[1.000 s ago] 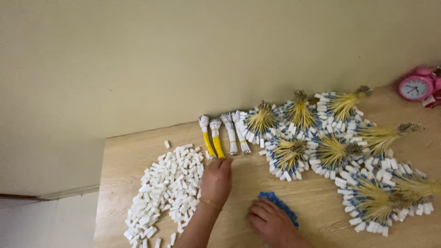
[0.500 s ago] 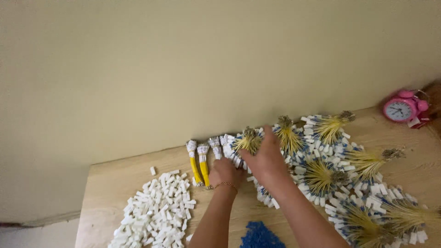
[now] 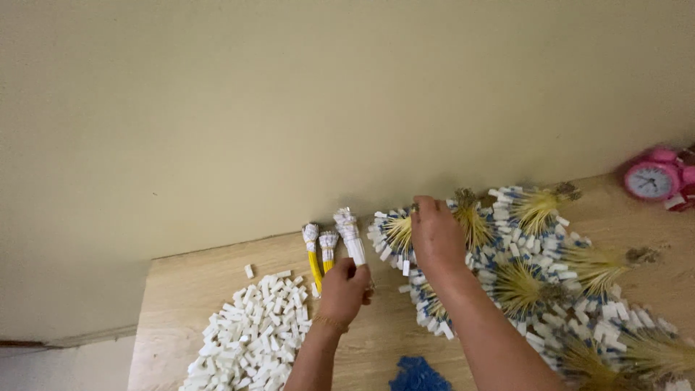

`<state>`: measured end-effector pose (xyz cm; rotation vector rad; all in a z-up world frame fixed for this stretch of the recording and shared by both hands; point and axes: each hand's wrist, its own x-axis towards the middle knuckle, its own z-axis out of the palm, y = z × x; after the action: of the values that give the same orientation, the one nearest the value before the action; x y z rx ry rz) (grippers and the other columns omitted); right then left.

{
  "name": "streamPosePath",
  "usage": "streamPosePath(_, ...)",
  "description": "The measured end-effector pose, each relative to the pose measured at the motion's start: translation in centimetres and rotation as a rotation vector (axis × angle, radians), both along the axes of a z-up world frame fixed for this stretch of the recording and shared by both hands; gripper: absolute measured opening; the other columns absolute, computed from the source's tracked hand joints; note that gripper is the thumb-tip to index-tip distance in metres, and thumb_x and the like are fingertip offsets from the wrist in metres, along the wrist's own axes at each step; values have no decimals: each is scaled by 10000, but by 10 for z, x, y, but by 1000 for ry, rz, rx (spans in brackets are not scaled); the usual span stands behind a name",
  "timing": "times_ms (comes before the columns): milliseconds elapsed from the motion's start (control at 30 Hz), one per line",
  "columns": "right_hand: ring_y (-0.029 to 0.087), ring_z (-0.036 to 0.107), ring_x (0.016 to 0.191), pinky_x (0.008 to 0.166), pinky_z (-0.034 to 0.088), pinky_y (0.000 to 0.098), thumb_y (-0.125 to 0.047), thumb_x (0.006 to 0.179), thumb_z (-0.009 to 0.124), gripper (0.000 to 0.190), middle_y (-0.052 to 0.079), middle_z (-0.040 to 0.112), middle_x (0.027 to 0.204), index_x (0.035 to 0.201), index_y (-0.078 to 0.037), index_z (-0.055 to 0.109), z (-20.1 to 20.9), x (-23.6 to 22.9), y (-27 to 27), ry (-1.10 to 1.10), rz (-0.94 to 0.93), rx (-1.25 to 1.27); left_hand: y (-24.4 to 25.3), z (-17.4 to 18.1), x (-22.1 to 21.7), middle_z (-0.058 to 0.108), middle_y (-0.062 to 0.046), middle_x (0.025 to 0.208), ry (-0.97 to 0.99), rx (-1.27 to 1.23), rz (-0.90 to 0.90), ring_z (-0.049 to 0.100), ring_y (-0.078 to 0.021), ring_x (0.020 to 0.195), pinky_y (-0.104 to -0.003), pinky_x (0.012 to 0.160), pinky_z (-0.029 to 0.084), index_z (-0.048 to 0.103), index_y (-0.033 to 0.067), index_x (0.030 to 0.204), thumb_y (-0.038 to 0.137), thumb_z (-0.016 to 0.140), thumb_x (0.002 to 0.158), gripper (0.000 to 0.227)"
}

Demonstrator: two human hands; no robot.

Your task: Sorting and bundling small wire cable assemblies with white connectors on a wooden table

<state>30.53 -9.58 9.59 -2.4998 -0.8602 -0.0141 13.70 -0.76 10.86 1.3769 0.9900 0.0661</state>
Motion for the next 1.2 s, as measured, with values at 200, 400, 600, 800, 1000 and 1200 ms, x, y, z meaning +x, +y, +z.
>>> streamPosePath(200, 350, 572, 995, 799, 526, 445, -137, 879, 645, 658, 240, 529, 1198, 1438, -4, 326, 84, -50, 11, 154, 46, -70, -25, -1, -56, 748, 0, 915, -237, -2, -55, 563, -78, 639, -226, 480, 461, 663, 103, 947, 217, 519, 941, 184)
streamPosePath(400, 161, 679, 776, 710, 489, 320, -479, 896, 470, 363, 0, 739, 913, 1047, -240, 697, 89, -135, -45, 778, 53, -101, -76, -41, -74, 618, -43, 779, -538, -184, 81, 476, -99, 583, -242, 444, 445, 673, 48, 1072, 98, 601, 921, 174)
streamPosePath(600, 117, 482, 621, 614, 389, 276, -290, 905, 604, 139, 3, 544, 641, 956, -172, 654, 49, -153, -105, 883, 2, 83, -109, 3, -115, 703, -5, 855, -148, 940, -270, 663, -261, 720, -400, 649, 490, 721, 178, 744, 350, 716, 809, 184)
streamPosePath(800, 329, 649, 881, 691, 473, 430, -164, 704, 650, 171, 120, 683, 952, 858, -91, 651, 55, -158, -160, 371, 833, -93, -120, 57, -127, 720, -111, 975, -85, 1279, -882, 676, -307, 888, -547, 1035, 282, 458, 103, 1323, 595, 790, 663, 888)
streamPosePath(1000, 268, 480, 1232, 1024, 384, 507, -355, 808, 688, 350, 54, 518, 1315, 1106, -173, 665, 111, -175, -191, 373, 173, 221, -130, 52, -138, 651, -35, 746, -244, -62, -474, 543, -104, 536, -226, 495, 457, 603, 92, 1167, 149, 565, 940, 238)
streamPosePath(1200, 151, 641, 740, 669, 484, 273, -170, 817, 710, 72, 9, 663, 807, 861, -114, 692, 96, -216, -209, 94, 270, 417, -154, 39, -150, 624, -70, 777, -387, -182, -449, 502, -132, 501, -257, 462, 408, 532, 75, 1005, 107, 496, 977, 56)
